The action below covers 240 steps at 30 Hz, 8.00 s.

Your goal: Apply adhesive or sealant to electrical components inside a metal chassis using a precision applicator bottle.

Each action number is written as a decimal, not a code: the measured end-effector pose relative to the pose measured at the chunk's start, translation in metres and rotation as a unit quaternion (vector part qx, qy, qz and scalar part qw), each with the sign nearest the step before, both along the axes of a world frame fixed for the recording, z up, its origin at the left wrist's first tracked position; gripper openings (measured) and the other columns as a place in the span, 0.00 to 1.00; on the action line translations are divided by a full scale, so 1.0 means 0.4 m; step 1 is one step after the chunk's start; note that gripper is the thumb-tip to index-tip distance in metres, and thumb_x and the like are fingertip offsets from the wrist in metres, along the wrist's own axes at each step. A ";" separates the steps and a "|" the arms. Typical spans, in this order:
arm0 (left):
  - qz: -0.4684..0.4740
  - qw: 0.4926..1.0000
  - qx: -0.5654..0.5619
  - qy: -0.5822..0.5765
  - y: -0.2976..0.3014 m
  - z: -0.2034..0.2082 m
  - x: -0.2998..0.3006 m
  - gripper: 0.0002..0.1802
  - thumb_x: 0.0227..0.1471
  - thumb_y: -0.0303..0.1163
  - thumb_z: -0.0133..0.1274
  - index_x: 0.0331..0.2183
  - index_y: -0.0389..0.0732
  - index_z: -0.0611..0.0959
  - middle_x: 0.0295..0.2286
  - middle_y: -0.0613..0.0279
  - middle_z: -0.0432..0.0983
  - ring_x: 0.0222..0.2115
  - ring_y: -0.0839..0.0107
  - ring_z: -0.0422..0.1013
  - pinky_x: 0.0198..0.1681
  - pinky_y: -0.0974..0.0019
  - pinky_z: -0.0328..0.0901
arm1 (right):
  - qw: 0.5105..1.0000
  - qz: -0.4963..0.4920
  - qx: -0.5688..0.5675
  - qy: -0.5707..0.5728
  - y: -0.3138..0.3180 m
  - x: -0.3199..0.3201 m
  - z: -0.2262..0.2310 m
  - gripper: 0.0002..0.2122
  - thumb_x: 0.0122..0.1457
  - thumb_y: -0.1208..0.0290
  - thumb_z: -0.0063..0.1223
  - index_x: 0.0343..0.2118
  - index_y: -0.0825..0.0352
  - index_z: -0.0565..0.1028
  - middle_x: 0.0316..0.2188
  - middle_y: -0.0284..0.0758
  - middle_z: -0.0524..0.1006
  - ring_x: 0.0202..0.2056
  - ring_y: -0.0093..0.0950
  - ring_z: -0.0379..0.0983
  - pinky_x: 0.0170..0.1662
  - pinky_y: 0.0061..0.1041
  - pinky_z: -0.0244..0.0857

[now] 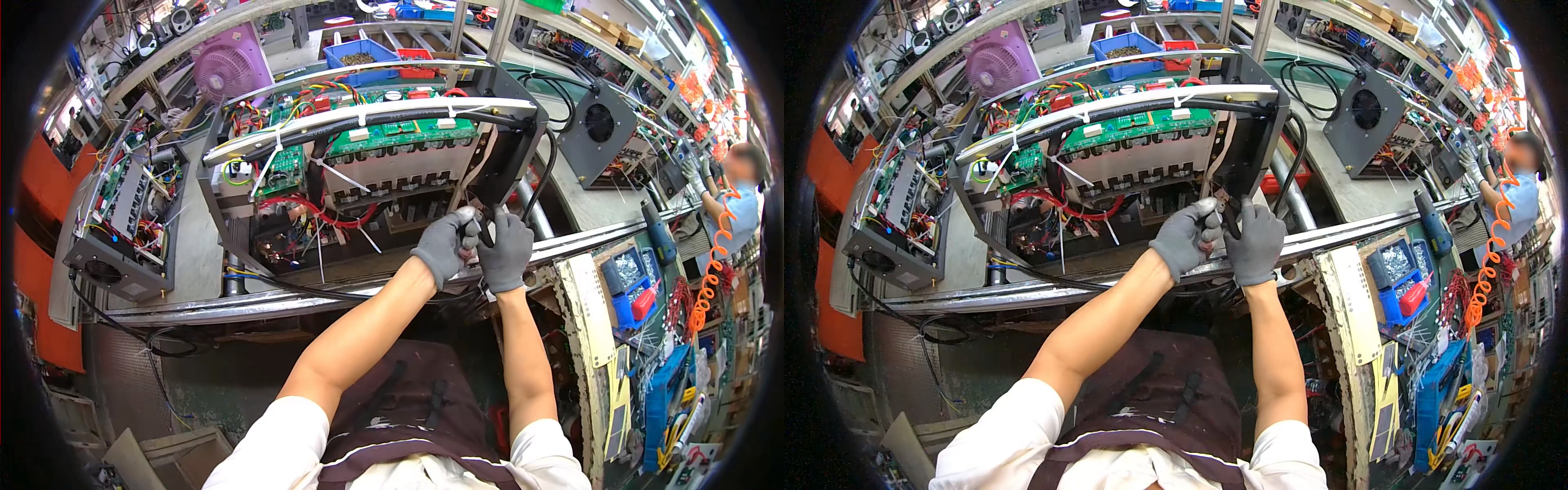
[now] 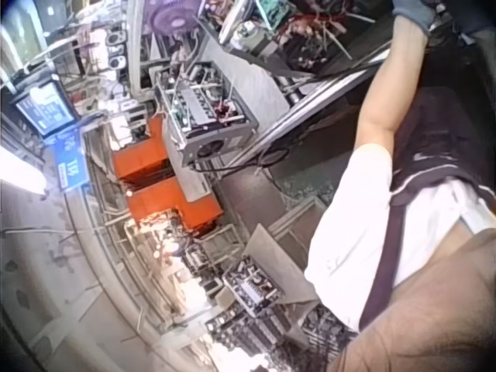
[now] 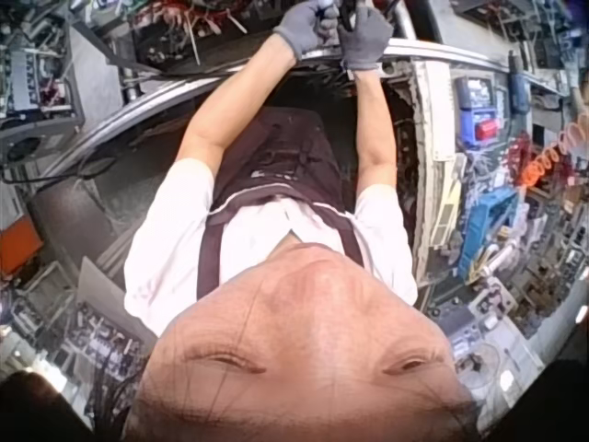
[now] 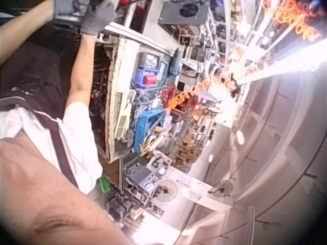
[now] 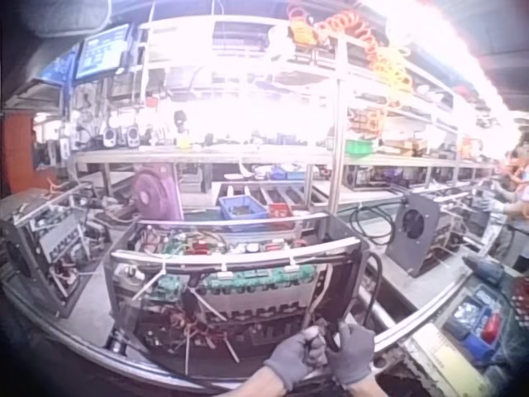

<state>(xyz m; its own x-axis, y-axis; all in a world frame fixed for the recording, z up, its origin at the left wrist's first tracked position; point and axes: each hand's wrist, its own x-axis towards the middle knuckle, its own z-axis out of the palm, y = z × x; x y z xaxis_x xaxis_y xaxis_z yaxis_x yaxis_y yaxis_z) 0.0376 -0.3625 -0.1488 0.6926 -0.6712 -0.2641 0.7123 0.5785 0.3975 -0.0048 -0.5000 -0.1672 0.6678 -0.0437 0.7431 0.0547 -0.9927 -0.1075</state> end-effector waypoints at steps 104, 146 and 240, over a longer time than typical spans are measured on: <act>0.233 0.956 0.032 -0.176 0.515 0.370 -0.130 0.16 0.63 0.42 0.39 0.31 0.42 0.74 0.12 0.78 0.46 0.11 0.82 0.44 0.13 0.74 0.44 | 0.985 0.154 -0.076 -0.001 0.503 -0.005 0.400 0.22 0.39 0.60 0.65 0.35 0.63 0.68 0.31 0.38 0.69 0.35 0.37 0.69 0.35 0.35 0.64; 0.151 0.988 0.023 0.015 0.327 -0.071 -0.132 0.08 0.60 0.37 0.45 0.34 0.43 0.73 0.14 0.76 0.52 0.12 0.82 0.47 0.13 0.75 0.44 | 0.961 0.232 -0.074 0.132 0.294 0.036 0.038 0.14 0.40 0.66 0.58 0.32 0.64 0.71 0.29 0.40 0.70 0.34 0.40 0.69 0.36 0.38 0.64; 0.264 0.954 0.119 -0.083 0.459 -0.021 -0.204 0.16 0.59 0.45 0.48 0.28 0.42 0.73 0.15 0.72 0.60 0.12 0.80 0.56 0.14 0.74 0.51 | 0.968 0.179 0.095 0.149 0.472 -0.024 0.016 0.20 0.41 0.72 0.62 0.39 0.67 0.69 0.34 0.44 0.73 0.37 0.43 0.73 0.38 0.36 0.68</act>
